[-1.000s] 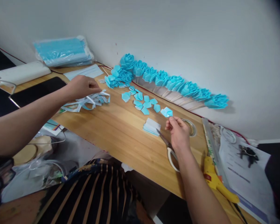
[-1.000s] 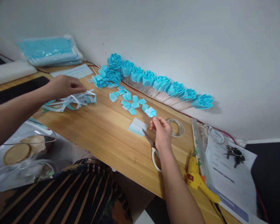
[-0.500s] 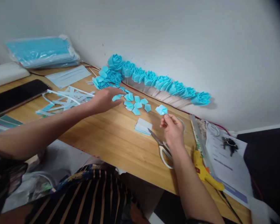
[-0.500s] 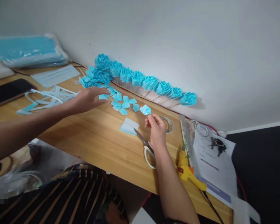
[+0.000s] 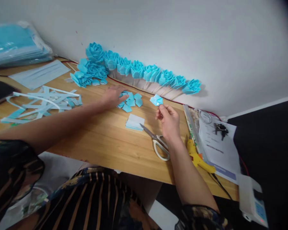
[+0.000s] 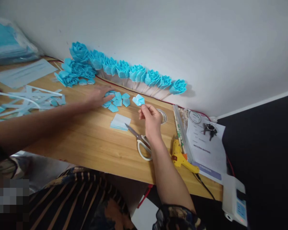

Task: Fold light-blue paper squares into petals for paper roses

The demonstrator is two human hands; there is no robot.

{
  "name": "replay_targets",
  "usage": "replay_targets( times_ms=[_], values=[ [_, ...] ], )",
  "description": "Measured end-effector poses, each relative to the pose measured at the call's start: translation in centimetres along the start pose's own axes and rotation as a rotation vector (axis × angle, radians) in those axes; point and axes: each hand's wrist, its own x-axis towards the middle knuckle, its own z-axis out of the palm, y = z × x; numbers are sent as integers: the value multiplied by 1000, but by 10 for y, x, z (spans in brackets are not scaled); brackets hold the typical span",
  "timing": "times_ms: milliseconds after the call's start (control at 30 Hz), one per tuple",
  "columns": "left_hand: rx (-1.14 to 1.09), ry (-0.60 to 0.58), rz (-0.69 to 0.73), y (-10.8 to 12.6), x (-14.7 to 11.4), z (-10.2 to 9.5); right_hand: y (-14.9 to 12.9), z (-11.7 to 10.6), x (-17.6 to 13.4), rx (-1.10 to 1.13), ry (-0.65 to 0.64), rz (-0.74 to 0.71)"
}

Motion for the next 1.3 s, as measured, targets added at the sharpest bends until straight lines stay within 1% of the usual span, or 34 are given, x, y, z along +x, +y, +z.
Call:
replay_targets(
  times_ms=[33, 67, 100, 133, 200, 267, 300, 400, 500, 633, 733, 833, 900, 967, 1000, 1033, 1100, 1167, 1233, 1300],
  values=[
    [42, 33, 12, 10, -3, 0, 0, 0, 0, 3, 0, -1],
    [83, 80, 57, 20, -7, 0, -1, 0, 0, 4, -1, 2],
    [99, 115, 143, 30, -12, 1, -1, 0, 0, 3, -3, 3],
    [77, 125, 238, 40, -18, 2, -2, 0, 0, -1, -5, 4],
    [-18, 33, 391, 55, -33, 7, -2, 0, 0, -12, -8, 6],
    [-92, -40, 479, 66, -46, 17, -2, 0, 0, -16, -11, 6],
    [-117, -87, 496, 70, -51, 23, -1, 0, 0, -14, -12, 7],
    [-141, -156, 529, 82, -56, 37, 0, 0, -1, 8, -15, 14],
    [-119, -225, 578, 92, -52, 42, 0, 0, 0, 23, -13, 10],
    [-161, -225, 538, 105, -45, 45, -2, -2, 3, 16, 1, 3],
    [-191, -243, 544, 119, -47, 52, -4, -4, 4, 19, 14, 2],
    [-145, -269, 544, 137, -50, 58, -6, -7, 5, 21, 21, -9],
    [-125, -291, 566, 144, -49, 56, -7, -9, 5, 34, 29, -13],
    [-134, -274, 604, 140, -46, 47, -8, -11, 6, 54, 28, -15],
    [-130, -225, 608, 134, -42, 41, -9, -11, 6, 64, 26, -17],
    [-124, -166, 580, 124, -38, 33, -10, -12, 6, 73, 24, -19],
    [-71, -47, 455, 95, -28, 15, -12, -12, 6, 82, 23, -21],
    [39, 44, 286, 61, -18, -2, -13, -11, 6, 75, 31, -15],
    [135, 97, 135, 28, -10, -16, -13, -10, 5, 62, 36, -6],
    [197, 131, -1, 1, -6, -25, -13, -9, 4, 61, 32, -3]
  ],
)
